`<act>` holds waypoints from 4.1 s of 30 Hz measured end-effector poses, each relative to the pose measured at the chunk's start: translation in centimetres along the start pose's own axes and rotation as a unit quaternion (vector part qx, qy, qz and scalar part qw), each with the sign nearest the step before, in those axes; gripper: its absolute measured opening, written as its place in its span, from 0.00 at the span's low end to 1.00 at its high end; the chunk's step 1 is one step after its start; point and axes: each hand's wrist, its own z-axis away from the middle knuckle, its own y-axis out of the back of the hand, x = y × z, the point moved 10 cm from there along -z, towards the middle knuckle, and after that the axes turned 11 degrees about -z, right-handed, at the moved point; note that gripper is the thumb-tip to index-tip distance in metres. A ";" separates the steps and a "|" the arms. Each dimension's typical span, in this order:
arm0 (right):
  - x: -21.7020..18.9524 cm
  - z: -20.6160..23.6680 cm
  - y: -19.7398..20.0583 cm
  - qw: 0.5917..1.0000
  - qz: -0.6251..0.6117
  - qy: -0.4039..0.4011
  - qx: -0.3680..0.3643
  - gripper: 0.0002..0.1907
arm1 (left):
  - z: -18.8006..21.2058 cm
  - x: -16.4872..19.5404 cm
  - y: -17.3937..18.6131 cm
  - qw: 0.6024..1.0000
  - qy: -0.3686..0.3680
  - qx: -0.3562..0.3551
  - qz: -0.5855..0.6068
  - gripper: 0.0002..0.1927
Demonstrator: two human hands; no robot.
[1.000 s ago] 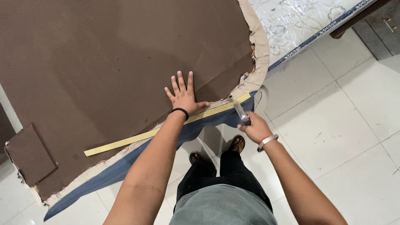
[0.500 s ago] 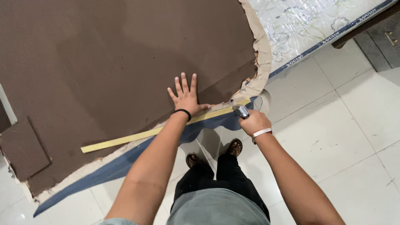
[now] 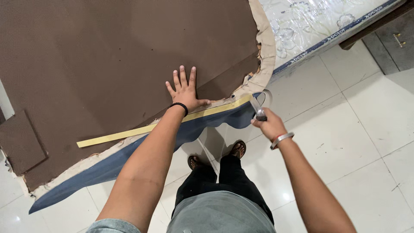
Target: The person staples blue fabric onto the underside edge of a furniture frame using a hand staple gun, pressing the fabric flat with one hand while stapling with the other. They reposition and stretch the fabric along the curved edge, then place a wooden tack strip over the fabric edge and staple through it to secure the covering.
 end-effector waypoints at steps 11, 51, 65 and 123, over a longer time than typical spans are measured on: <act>-6.6 -1.4 0.5 0.970 0.242 -0.026 0.018 0.15 | -0.3 0.1 -0.6 1.000 0.003 -0.010 -0.002 0.76; -1.7 9.5 -22.5 0.988 -0.149 -0.021 0.019 0.12 | 11.3 -8.2 -4.0 0.923 -0.173 0.320 0.124 0.13; -6.0 7.6 -21.0 0.995 0.087 -0.014 0.047 0.18 | 11.3 -8.3 -5.1 0.923 -0.146 0.331 0.128 0.11; -5.8 9.7 -26.9 0.990 0.135 -0.021 -0.032 0.23 | 14.2 -14.2 -6.5 0.906 -0.057 0.382 0.175 0.06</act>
